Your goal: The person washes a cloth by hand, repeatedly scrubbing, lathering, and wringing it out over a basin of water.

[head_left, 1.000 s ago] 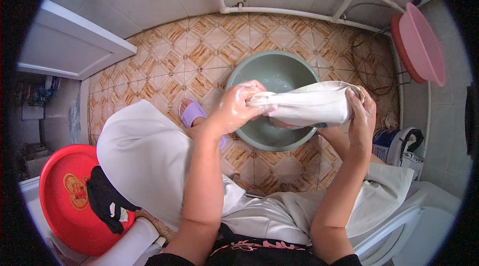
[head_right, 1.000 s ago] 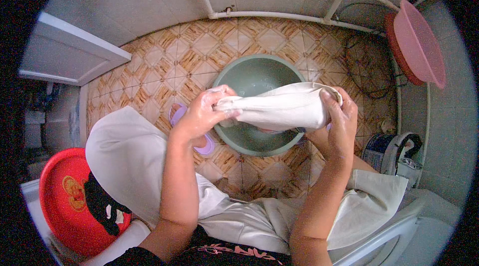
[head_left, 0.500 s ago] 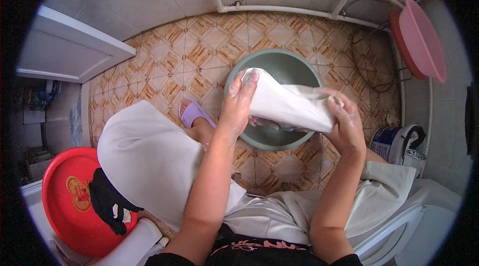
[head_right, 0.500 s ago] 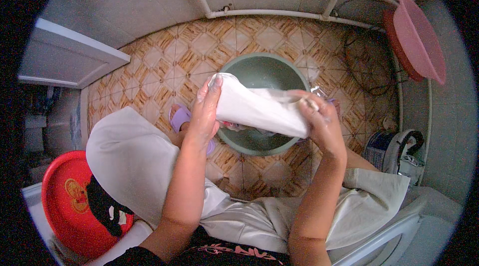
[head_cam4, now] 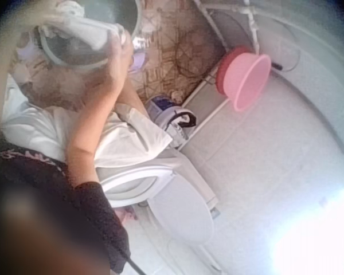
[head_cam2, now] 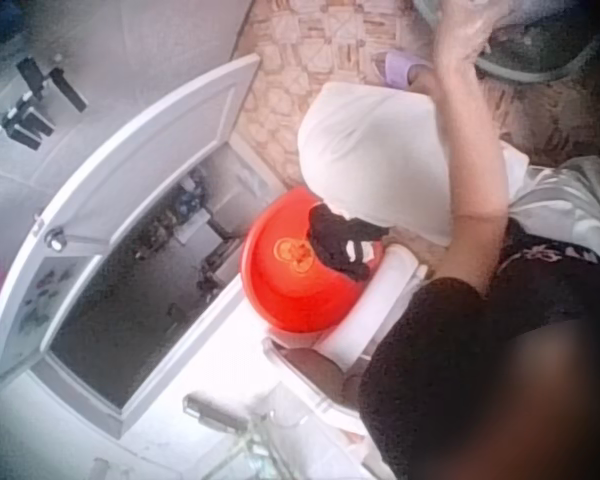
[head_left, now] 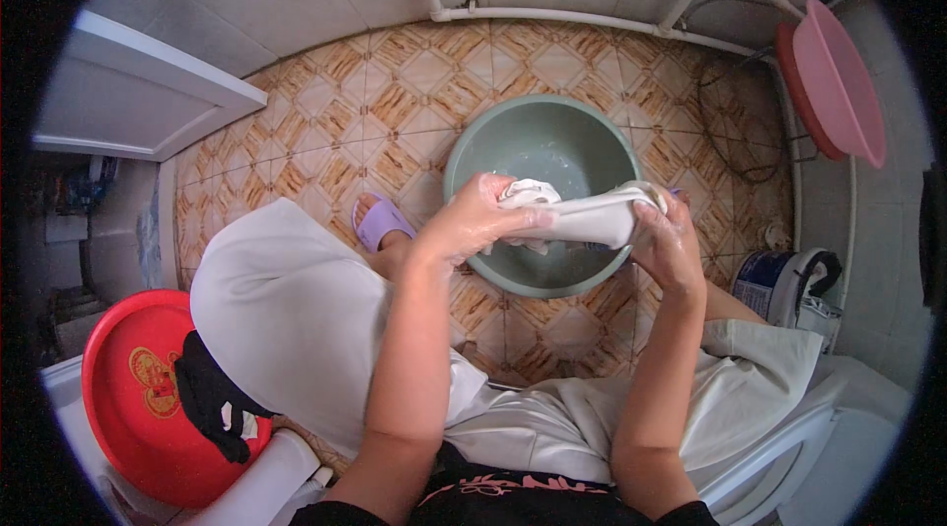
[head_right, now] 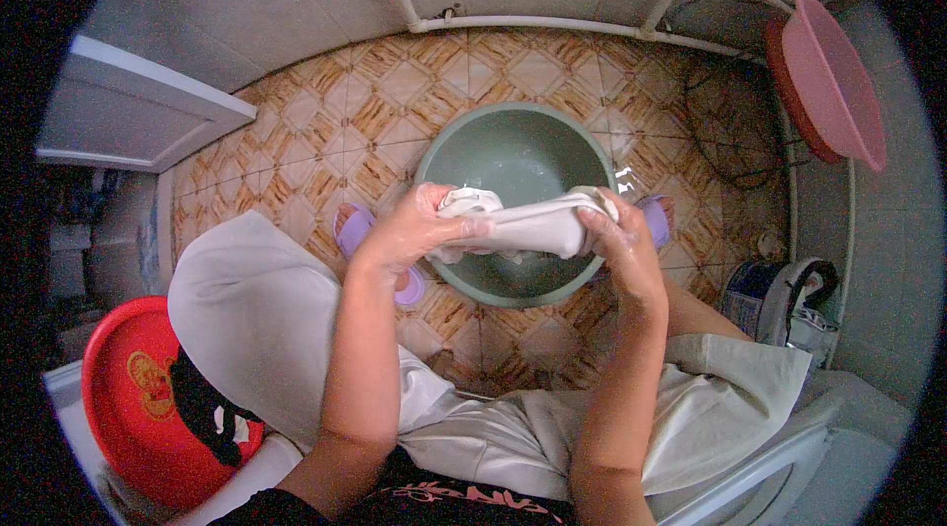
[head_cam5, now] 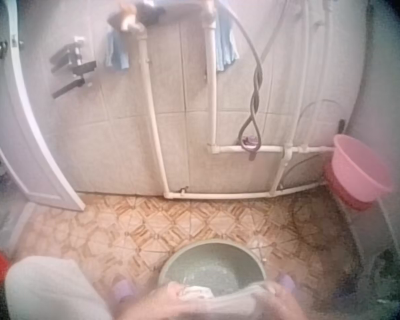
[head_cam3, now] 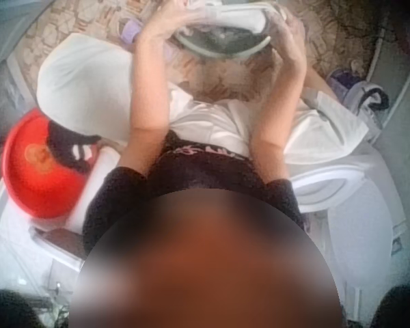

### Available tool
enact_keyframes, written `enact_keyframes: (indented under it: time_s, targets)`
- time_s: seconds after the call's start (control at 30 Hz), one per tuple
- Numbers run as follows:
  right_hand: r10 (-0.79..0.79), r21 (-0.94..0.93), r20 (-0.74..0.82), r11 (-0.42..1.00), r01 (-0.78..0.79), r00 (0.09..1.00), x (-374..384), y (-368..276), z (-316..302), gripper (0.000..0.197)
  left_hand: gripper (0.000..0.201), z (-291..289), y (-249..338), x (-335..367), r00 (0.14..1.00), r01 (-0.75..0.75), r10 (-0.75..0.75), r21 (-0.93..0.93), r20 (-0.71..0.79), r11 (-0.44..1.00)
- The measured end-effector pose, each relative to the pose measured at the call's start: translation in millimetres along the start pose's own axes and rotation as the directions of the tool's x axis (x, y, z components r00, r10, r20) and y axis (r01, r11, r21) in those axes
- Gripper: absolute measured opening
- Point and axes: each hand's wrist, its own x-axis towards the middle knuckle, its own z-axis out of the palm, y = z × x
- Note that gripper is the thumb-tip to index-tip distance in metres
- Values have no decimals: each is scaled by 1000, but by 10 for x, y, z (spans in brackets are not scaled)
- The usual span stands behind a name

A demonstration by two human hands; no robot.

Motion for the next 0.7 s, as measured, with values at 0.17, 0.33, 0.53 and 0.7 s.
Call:
enact_keyframes:
  time_s: [0.17,0.33,0.53,0.7]
  targets:
    - [-40,99,-152,994,55,988,60,6,183,31,26,175,-255,219,947,-291,295,44,-129,956]
    - [-285,-345,-304,922,174,909,6,223,926,27,31,362,-932,505,989,-126,15,-774,-149,621]
    - [-324,-756,-380,648,-90,867,263,578,844,32,24,898,-750,331,927,110,-374,-936,-25,335]
    - [-779,-925,-67,282,254,623,-57,597,1175,31,31,760,-856,191,1000,10,-21,-993,8,117]
